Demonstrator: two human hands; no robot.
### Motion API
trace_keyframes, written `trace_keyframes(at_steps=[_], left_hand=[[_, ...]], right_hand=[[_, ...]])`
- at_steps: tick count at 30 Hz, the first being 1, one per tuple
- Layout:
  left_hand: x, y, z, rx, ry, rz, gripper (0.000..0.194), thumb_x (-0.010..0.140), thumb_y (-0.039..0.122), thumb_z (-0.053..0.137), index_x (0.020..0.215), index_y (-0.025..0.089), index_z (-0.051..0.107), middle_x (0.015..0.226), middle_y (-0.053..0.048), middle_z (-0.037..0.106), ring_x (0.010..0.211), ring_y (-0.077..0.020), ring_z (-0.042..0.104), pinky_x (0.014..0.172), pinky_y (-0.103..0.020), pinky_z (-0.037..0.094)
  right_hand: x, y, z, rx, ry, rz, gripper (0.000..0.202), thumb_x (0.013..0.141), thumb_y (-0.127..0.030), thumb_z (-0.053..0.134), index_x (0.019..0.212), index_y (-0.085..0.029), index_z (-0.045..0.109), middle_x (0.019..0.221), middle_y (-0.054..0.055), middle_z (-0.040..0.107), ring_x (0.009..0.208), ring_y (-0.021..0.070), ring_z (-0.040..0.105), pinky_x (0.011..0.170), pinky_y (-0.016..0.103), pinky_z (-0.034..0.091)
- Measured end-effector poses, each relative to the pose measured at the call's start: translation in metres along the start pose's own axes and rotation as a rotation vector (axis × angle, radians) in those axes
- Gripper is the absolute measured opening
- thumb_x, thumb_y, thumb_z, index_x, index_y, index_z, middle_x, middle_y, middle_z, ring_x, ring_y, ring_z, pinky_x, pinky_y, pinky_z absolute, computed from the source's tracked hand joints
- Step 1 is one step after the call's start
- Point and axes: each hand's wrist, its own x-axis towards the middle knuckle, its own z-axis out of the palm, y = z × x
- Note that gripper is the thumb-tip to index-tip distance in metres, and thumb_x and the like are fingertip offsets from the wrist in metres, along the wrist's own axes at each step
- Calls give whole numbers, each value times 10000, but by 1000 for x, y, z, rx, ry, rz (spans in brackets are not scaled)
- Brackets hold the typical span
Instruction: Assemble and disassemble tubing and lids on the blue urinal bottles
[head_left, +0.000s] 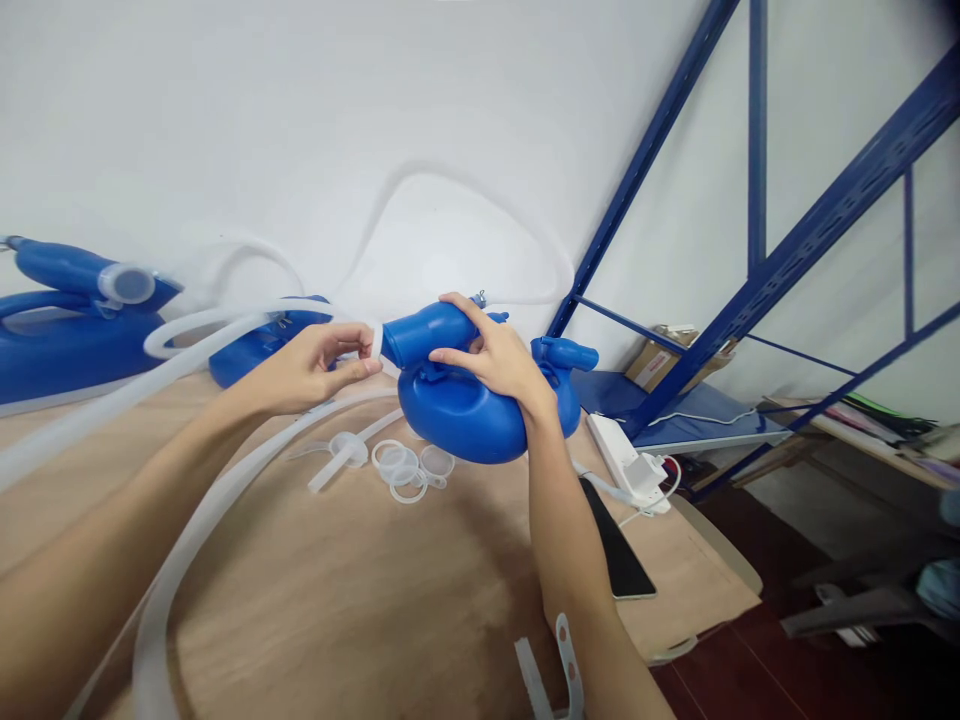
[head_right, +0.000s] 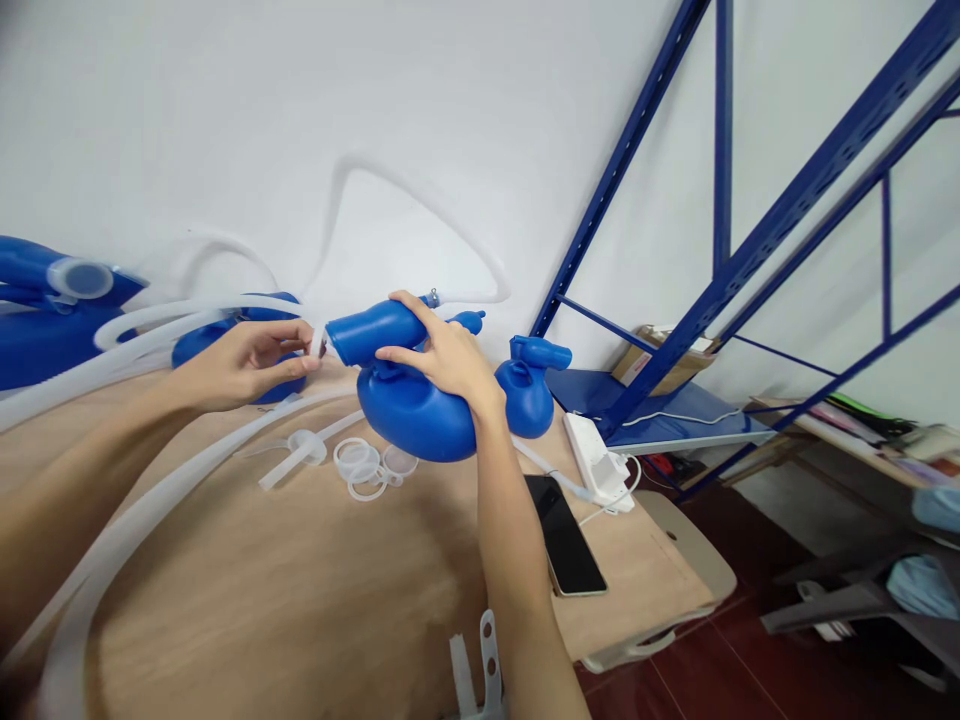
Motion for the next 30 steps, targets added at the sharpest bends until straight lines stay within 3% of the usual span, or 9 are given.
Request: trace_keyframes(at_steps=[6, 10, 15, 18, 21, 27, 30], left_hand=[[-6, -25, -19, 327, -291, -130, 247, 872, 381, 596, 704, 219, 679, 680, 10, 703, 620, -173, 602, 593, -284, 432], [-8, -37, -20, 283, -453, -132, 242, 872, 383, 609, 702, 228, 684, 662, 22, 705, 633, -177, 643, 600, -272, 459], [-4, -11, 12, 142, -615, -103, 199, 855, 377, 588, 782, 223, 691, 751, -20, 746, 693, -206, 674, 649, -299, 475], [-3, 3, 35, 132, -634, -62, 233, 866, 412, 592, 890, 228, 733, 888, -55, 789, 799, -230, 712, 686, -307, 483], [-2, 1, 43, 220, -536, -82, 341, 881, 477, 589, 1034, 226, 760, 1054, -102, 799, 927, -282, 733, 721, -343, 504], [1, -3, 23, 70, 69, -111, 574, 916, 672, 577, 1227, 207, 709, 1175, -119, 773, 1026, -300, 726, 886, -430, 589], [0, 6, 19, -77, 215, -108, 549, 889, 651, 665, 1229, 221, 695, 1280, -97, 731, 1101, -293, 713, 963, -448, 605]], right_hand=[[3, 14, 3, 10, 64, 63, 822, 888, -703, 701, 1592, -334, 491, 637, -46, 645, 753, 299, 717, 875, 452, 524], [5, 18, 5, -13, 94, 87, 825, 889, -721, 686, 1589, -328, 496, 636, -41, 640, 758, 309, 715, 895, 479, 526], [6, 28, 6, -20, 161, 153, 826, 890, -743, 666, 1588, -339, 494, 636, -36, 628, 749, 316, 706, 890, 497, 534], [6, 35, 4, -3, 200, 187, 820, 893, -741, 662, 1585, -338, 484, 616, -49, 598, 700, 293, 689, 839, 457, 543], [5, 41, 1, 22, 222, 187, 829, 891, -732, 673, 1583, -320, 475, 617, -58, 579, 656, 263, 667, 801, 421, 544], [6, 32, 2, 70, 176, 118, 821, 889, -716, 700, 1572, -312, 490, 604, -64, 566, 667, 253, 684, 804, 413, 545], [5, 14, 7, 62, 117, 57, 826, 896, -695, 714, 1592, -319, 475, 638, -48, 607, 722, 266, 711, 826, 411, 545]])
